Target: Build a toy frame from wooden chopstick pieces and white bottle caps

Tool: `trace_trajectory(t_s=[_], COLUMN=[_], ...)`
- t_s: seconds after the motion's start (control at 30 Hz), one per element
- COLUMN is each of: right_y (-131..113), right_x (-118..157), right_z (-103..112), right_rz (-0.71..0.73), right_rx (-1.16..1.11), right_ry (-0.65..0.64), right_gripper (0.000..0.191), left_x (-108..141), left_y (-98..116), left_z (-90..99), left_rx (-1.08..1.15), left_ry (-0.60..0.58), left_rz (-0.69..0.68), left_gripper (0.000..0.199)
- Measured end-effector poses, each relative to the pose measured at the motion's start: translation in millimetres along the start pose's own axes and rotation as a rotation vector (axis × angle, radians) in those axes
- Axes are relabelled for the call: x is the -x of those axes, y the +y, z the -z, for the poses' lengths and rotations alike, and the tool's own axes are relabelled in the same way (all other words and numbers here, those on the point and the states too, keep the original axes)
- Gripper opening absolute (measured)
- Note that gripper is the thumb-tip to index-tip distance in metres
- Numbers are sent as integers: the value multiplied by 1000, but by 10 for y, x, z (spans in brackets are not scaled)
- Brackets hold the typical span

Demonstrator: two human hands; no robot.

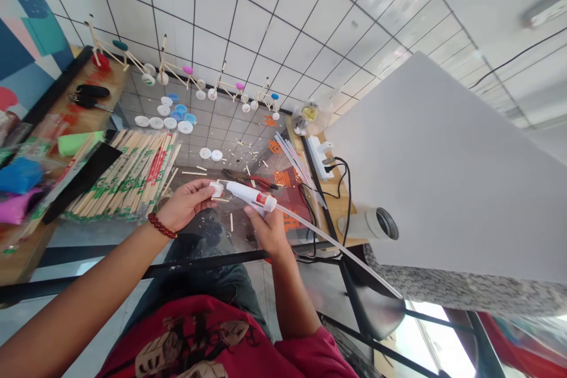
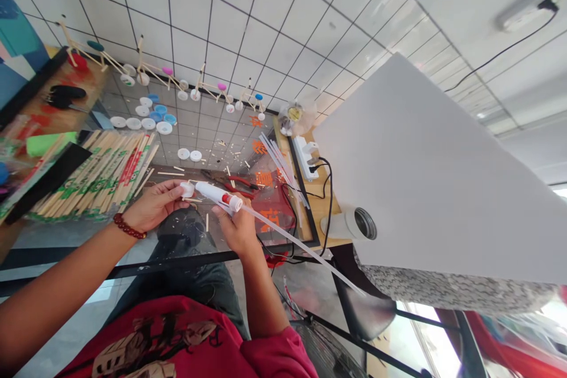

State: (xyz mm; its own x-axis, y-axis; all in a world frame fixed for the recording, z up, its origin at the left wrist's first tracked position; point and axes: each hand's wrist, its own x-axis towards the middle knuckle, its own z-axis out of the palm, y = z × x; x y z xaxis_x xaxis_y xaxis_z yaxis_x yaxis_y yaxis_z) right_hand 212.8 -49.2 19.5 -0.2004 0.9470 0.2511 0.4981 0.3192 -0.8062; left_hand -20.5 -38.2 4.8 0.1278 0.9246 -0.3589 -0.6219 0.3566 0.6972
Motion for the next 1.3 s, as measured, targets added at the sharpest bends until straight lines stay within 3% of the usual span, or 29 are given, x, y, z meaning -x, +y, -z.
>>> trace_trajectory(t_s=[0.53,0.8,1.0,1.3], right_y=[-43,-24,-56,-160], right_x=[11,47,30,-28], right_z=[6,4,-30,-11], right_rz=[-40,-41,-51,9], right_rx=[-27,-88,-87,-73], right_ry=[-9,60,91,4], right_gripper=[26,24,27,21], left_x=[18,27,18,15], left_y=[22,41,39,32], left_z=[19,-13,-5,18], left_rx=[24,53,38,23], left_ry=[-5,40,40,51], left_rz=[3,29,4,-2], left_gripper=[33,26,32,35])
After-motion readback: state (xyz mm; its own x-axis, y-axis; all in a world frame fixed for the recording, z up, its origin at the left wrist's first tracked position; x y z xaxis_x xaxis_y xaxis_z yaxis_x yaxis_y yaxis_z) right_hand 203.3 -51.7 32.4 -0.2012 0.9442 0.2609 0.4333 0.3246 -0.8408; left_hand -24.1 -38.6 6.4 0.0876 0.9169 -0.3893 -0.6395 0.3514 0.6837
